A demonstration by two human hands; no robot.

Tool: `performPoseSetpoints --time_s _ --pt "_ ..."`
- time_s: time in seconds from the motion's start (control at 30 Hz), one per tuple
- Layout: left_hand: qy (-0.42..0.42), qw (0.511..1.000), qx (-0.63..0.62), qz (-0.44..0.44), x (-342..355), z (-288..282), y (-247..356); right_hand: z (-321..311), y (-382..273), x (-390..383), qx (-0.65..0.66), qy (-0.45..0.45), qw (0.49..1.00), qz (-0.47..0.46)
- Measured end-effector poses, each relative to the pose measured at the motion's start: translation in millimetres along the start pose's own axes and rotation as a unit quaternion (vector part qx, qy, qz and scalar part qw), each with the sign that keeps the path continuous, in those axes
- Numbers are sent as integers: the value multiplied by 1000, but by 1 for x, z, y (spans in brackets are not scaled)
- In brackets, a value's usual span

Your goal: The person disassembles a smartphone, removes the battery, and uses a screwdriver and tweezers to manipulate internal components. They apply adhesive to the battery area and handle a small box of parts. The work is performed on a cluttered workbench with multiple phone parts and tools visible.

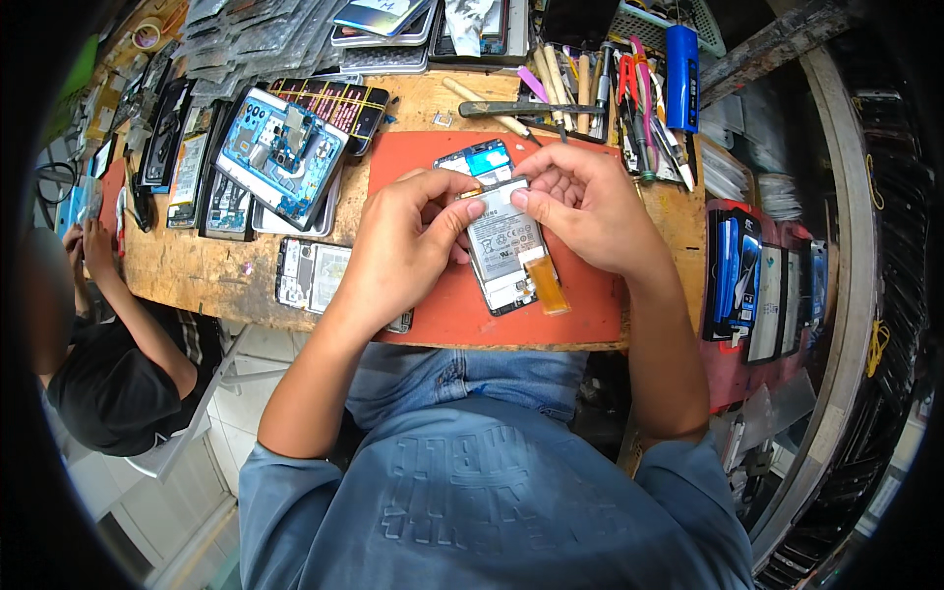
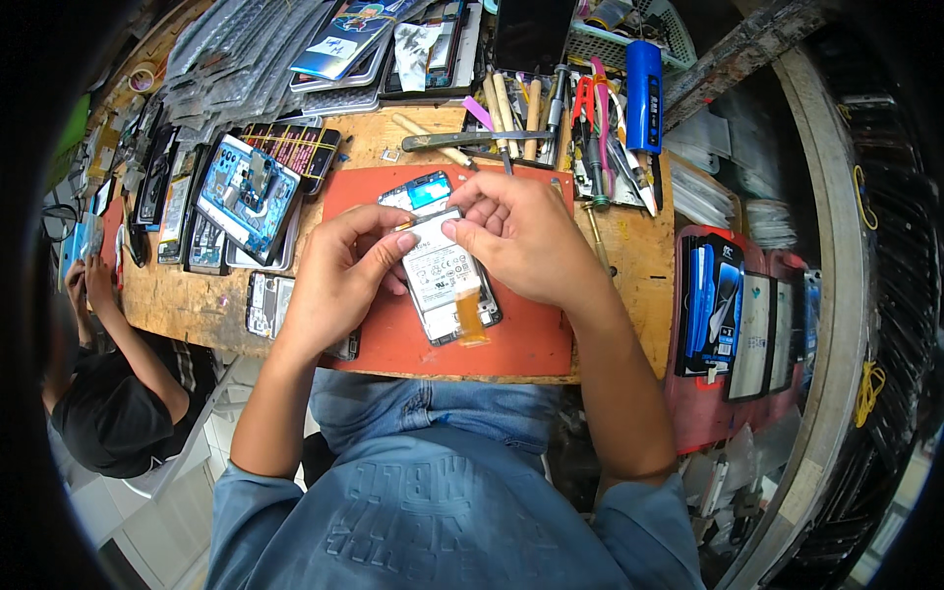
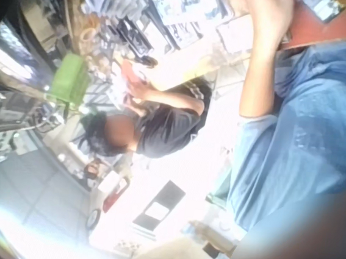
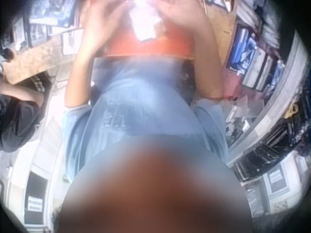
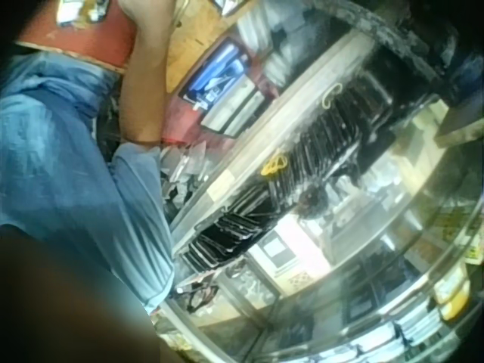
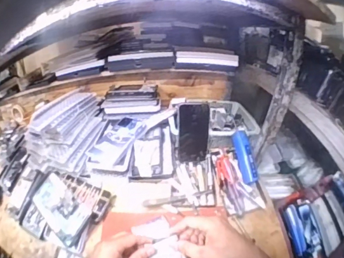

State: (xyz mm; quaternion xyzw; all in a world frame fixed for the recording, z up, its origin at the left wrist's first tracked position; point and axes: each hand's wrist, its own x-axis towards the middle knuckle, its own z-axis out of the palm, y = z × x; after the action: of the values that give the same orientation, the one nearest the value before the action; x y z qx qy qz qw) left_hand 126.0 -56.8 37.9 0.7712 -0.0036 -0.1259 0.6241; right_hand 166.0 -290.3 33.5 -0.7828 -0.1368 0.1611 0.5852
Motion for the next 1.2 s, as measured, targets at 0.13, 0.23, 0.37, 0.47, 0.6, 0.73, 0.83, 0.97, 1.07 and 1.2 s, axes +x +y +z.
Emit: performPoseSetpoints --time_s 0.13,0.23,0.37,0.47,0.6,0.73,0.83,0.97,1.07,1.2 --pt "-7 998 67 -14 3 -3 2 -1 0 2 -11 -17 1000 4" --pt "-17 996 89 4 1 -5 -1 -2 1 3 -34 -36 999 5" --pt "-12 991 128 31 -1 -6 -1 -4 -1 3 -44 -44 998 3" --pt "54 975 190 103 -5 -1 3 -2 3 3 -66 -32 997 -16" --pt "118 964 197 135 -12 -1 -6 2 8 2 -88 -10 995 -41" --pt "116 908 319 246 -38 -5 0 5 8 -1 -77 17 996 -31" --pt "66 884 391 246 -60 -1 -9 2 -2 -5 -93 47 994 -15" --pt "22 849 475 230 -75 13 -11 2 -7 -13 -81 84 993 19" --pt "25 836 494 239 -73 14 -11 6 -9 -18 -32 85 995 33" --pt "13 834 490 253 -67 10 -10 6 -13 -15 101 35 990 89"
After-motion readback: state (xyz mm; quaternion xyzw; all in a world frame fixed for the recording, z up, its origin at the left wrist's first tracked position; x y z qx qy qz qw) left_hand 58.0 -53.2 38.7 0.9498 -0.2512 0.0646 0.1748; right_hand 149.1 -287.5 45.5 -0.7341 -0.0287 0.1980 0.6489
